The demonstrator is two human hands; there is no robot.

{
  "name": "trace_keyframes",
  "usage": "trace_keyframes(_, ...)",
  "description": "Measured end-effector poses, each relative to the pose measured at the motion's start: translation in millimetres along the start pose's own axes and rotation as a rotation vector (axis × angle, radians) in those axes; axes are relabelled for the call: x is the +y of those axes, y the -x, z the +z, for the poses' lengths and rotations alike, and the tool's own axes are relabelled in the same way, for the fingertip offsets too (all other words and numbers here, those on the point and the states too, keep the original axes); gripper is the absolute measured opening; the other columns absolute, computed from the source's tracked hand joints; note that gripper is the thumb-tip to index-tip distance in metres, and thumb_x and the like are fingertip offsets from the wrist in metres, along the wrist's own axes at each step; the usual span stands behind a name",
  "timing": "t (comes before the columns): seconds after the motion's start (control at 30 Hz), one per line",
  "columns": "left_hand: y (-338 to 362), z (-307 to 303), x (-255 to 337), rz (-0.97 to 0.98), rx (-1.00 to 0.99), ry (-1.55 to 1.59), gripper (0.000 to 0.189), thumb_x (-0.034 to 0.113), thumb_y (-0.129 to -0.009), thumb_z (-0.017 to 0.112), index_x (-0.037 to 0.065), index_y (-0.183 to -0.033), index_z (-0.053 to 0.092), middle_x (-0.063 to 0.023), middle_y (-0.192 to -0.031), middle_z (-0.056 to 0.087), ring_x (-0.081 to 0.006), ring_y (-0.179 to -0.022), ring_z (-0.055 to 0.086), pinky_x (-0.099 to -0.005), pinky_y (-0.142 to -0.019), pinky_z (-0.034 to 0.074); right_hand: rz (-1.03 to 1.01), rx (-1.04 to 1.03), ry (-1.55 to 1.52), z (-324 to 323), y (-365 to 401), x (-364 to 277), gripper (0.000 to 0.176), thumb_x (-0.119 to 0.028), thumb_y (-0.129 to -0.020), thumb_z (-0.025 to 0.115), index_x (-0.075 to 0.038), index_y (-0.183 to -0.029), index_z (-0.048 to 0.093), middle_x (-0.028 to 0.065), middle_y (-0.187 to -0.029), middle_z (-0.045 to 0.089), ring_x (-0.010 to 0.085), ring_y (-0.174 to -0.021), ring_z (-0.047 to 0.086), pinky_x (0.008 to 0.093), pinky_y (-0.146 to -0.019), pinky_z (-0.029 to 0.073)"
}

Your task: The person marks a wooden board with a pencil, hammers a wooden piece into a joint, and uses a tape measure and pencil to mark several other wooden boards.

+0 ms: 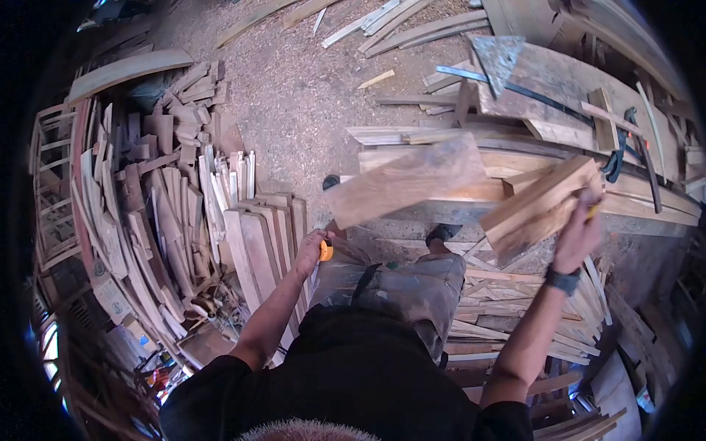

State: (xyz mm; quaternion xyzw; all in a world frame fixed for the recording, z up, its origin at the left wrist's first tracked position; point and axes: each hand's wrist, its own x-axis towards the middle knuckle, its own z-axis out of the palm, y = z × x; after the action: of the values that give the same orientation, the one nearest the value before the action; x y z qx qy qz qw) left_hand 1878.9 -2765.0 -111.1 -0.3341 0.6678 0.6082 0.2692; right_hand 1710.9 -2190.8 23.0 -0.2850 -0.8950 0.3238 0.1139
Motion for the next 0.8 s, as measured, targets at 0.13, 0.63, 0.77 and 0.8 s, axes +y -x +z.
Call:
trace_keyframes(0.13,-51,-68,23,0.089,-0.073,0.078,0.032,0.026,-0.109,0.052,0.002,-0.115,0.072,-0.0011,-0.098,0.069,-0.0097,-0.089,0.061,-0.0263,-0.085,0.049,-0.400,-0.273,-0.030,83,119,-111,0.031,-0.018,-0.103,0.060,-0.015,-0.134,0.067,0.0133,-0.127,0.067,0.0301,-0.112,0.068,0.0390,-0.093,0.055)
trace_keyframes(0.63,-92,-343,67,0.016,0.088,0.174,0.028,0.029,-0.104,0.058,0.006,-0.109,0.073,-0.0002,-0.095,0.066,-0.0111,-0.089,0.060,-0.0283,-0.084,0.048,-0.023,-0.151,0.271,231,211,-142,0.039,-0.023,-0.103,0.060,-0.019,-0.142,0.062,0.0166,-0.149,0.047,0.0388,-0.129,0.056,0.0431,-0.106,0.048)
trace_keyframes(0.77,-107,-343,125,0.088,0.037,0.028,0.032,0.029,-0.105,0.054,0.005,-0.114,0.073,-0.0016,-0.096,0.067,-0.0125,-0.092,0.061,-0.0279,-0.084,0.049,0.012,0.004,0.187,247,218,-173,0.043,-0.014,-0.098,0.060,-0.017,-0.140,0.065,0.0163,-0.149,0.046,0.0348,-0.121,0.061,0.0413,-0.099,0.052)
trace_keyframes(0.8,-115,-339,141,0.152,-0.008,-0.015,0.034,0.030,-0.106,0.052,0.004,-0.115,0.073,-0.0023,-0.098,0.067,-0.0129,-0.092,0.061,-0.0284,-0.086,0.048,-0.057,-0.019,-0.037,257,223,-191,0.040,-0.013,-0.097,0.062,-0.012,-0.136,0.066,0.0164,-0.145,0.049,0.0324,-0.120,0.062,0.0407,-0.098,0.051)
